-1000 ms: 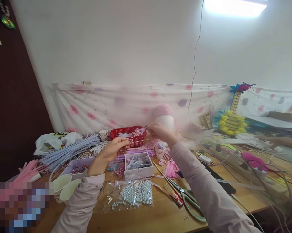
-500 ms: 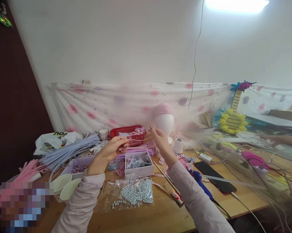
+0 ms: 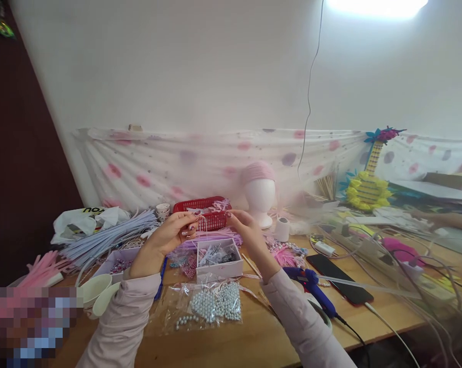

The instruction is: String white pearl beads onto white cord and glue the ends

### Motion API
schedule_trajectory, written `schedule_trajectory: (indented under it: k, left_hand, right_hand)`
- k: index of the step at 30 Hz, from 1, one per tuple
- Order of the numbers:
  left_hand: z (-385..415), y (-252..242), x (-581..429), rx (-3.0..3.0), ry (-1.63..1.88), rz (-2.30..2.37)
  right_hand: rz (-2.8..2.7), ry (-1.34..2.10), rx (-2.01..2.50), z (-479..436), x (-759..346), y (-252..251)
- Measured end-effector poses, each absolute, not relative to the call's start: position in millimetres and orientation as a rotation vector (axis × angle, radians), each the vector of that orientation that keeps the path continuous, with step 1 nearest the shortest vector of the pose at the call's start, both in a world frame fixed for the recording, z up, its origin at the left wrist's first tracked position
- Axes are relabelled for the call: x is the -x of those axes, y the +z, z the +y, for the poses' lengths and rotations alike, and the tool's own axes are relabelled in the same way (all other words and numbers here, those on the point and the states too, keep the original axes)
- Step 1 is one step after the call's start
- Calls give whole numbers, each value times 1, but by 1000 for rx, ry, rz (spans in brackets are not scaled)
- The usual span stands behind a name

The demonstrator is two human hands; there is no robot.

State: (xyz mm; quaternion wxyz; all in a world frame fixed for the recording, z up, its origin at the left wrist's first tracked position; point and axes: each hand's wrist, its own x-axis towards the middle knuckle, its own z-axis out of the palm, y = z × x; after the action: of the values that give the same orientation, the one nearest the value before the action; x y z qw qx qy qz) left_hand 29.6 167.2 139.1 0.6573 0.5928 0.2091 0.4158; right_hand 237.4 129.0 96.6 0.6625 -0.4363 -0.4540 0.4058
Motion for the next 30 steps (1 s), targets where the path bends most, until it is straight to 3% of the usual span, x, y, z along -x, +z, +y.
schedule_trajectory:
  k: [8,30]
  left_hand:
    - [163,134,-42,-1400,969,515]
    - [165,152,-10,-1247,1133,450]
  right_hand:
    - [-826,1242,778,113,-181,95]
    - [-592,1186,900,146,-215,42]
